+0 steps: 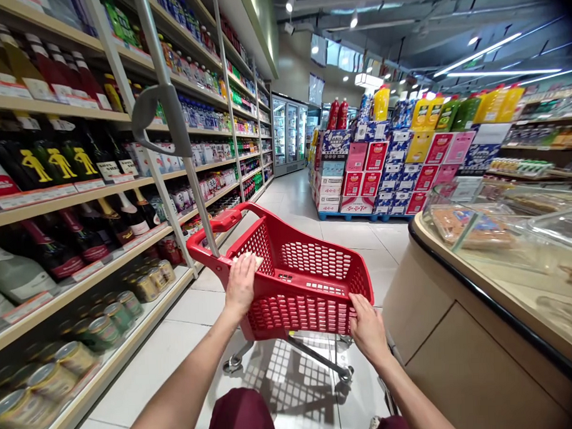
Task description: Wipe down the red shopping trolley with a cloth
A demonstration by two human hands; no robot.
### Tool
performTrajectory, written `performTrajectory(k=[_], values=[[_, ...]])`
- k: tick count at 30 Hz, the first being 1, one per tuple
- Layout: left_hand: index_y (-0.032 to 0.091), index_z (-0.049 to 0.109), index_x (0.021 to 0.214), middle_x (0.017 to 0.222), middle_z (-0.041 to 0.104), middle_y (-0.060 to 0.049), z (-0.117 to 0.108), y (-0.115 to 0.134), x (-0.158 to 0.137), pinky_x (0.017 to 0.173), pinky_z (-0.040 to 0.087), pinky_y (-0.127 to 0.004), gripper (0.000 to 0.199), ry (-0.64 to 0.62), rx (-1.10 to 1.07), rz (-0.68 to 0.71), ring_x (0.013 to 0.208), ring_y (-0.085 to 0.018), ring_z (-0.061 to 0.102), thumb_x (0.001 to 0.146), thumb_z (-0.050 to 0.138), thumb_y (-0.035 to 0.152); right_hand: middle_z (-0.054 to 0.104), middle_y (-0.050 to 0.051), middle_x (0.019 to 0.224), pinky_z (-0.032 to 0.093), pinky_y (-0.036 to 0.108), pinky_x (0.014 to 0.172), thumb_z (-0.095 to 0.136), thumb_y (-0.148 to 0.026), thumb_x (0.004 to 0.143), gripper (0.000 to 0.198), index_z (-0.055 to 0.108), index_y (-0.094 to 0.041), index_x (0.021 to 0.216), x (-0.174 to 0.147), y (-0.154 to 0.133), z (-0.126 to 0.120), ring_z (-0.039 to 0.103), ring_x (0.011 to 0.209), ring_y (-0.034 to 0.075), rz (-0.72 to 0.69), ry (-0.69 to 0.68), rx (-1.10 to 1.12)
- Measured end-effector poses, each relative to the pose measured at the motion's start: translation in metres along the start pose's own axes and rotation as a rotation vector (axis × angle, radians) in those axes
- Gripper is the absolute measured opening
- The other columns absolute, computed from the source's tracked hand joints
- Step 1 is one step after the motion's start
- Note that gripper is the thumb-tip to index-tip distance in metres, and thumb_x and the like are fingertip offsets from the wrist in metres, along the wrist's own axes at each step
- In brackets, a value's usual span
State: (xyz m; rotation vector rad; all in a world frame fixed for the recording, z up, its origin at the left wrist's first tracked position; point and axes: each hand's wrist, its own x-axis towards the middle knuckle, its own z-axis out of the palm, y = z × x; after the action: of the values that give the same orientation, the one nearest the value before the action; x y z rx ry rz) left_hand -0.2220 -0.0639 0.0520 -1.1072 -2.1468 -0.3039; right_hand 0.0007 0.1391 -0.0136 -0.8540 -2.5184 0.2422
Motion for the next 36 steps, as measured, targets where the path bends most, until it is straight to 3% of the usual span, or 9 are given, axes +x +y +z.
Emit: performTrajectory(k=[3, 8, 14, 18, 21, 24, 27, 31, 36], values=[[0.008, 0.043, 0.123, 0.129, 0.046, -0.015, 0.011, 0.015, -0.001, 0.104, 0.025, -0.047, 0.050, -0.022, 0.022, -0.009, 0.127, -0.023, 0.029, 0.077, 0.026, -0.004, 0.047, 0.009, 0.127, 0.030, 0.036, 0.097, 0.031, -0.008, 0.071, 0.054, 0.045, -0.009, 0.123, 0.000, -0.003, 0.002, 0.035, 0.122, 0.019, 0.010, 0.001, 0.002], [0.015, 0.039, 0.126, 0.132, 0.044, -0.008, 0.029, 0.065, -0.007, 0.103, 0.030, -0.041, 0.054, -0.146, -0.085, 0.294, 0.127, -0.017, 0.029, 0.077, 0.027, -0.004, 0.047, 0.008, 0.128, 0.028, 0.040, 0.098, 0.028, -0.008, 0.073, 0.053, 0.045, -0.013, 0.123, 0.002, -0.002, -0.001, 0.037, 0.121, 0.018, -0.002, -0.050, -0.032], [0.009, 0.043, 0.122, 0.128, 0.046, -0.015, 0.002, 0.026, 0.004, 0.103, 0.027, -0.047, 0.045, -0.097, -0.080, -0.003, 0.126, -0.023, 0.030, 0.080, 0.029, 0.002, 0.049, 0.010, 0.126, 0.031, 0.041, 0.096, 0.029, -0.009, 0.073, 0.052, 0.047, -0.013, 0.121, 0.002, 0.003, 0.001, 0.039, 0.120, 0.020, 0.015, -0.010, -0.014], [0.013, 0.039, 0.125, 0.127, 0.049, -0.011, 0.012, 0.074, 0.007, 0.103, 0.030, -0.042, 0.049, -0.242, -0.261, 0.133, 0.124, -0.018, 0.035, 0.079, 0.029, 0.002, 0.053, 0.013, 0.120, 0.030, 0.048, 0.095, 0.034, -0.019, 0.075, 0.045, 0.051, -0.014, 0.116, 0.012, -0.011, -0.001, 0.045, 0.114, 0.025, 0.007, 0.045, 0.046], [0.010, 0.024, 0.133, 0.134, 0.040, -0.012, 0.015, 0.099, 0.009, 0.102, 0.031, -0.038, 0.054, -0.318, -0.354, 0.199, 0.126, -0.015, 0.031, 0.079, 0.027, 0.006, 0.048, 0.011, 0.126, 0.029, 0.046, 0.098, 0.035, -0.027, 0.079, 0.046, 0.045, -0.016, 0.123, 0.027, -0.043, -0.002, 0.040, 0.119, 0.023, -0.195, 0.132, 0.226], [0.007, 0.023, 0.132, 0.138, 0.031, -0.016, 0.002, 0.085, 0.010, 0.104, 0.022, -0.046, 0.056, -0.343, -0.282, 0.107, 0.130, -0.022, 0.022, 0.080, 0.036, 0.021, 0.050, 0.010, 0.124, 0.034, 0.038, 0.096, 0.036, -0.028, 0.081, 0.044, 0.045, -0.016, 0.123, 0.042, -0.079, 0.007, 0.043, 0.117, 0.019, -0.377, 0.056, 0.411], [0.009, 0.039, 0.122, 0.130, 0.043, -0.017, -0.015, 0.054, 0.009, 0.104, 0.010, -0.055, 0.060, -0.356, -0.172, 0.011, 0.127, -0.031, 0.026, 0.071, 0.053, 0.036, 0.056, 0.012, 0.115, 0.038, 0.038, 0.093, 0.040, -0.033, 0.079, 0.042, 0.051, -0.014, 0.115, 0.050, -0.099, 0.021, 0.050, 0.109, 0.022, -0.267, 0.044, 0.484], [0.014, 0.047, 0.112, 0.113, 0.055, -0.011, -0.022, 0.036, 0.006, 0.106, 0.011, -0.050, 0.048, -0.397, -0.162, 0.063, 0.114, -0.025, 0.041, 0.069, 0.056, 0.032, 0.055, 0.015, 0.114, 0.040, 0.038, 0.090, 0.046, -0.036, 0.075, 0.047, 0.049, -0.010, 0.115, 0.052, -0.108, 0.030, 0.051, 0.105, 0.024, -0.089, 0.150, 0.537], [0.013, 0.041, 0.118, 0.123, 0.048, -0.011, -0.022, 0.036, -0.002, 0.107, 0.013, -0.047, 0.050, -0.401, -0.236, 0.100, 0.120, -0.023, 0.035, 0.072, 0.053, 0.030, 0.060, 0.009, 0.100, 0.041, 0.037, 0.085, 0.047, -0.020, 0.066, 0.041, 0.055, -0.017, 0.106, 0.052, -0.114, 0.016, 0.055, 0.094, 0.023, -0.152, 0.126, 0.630]])
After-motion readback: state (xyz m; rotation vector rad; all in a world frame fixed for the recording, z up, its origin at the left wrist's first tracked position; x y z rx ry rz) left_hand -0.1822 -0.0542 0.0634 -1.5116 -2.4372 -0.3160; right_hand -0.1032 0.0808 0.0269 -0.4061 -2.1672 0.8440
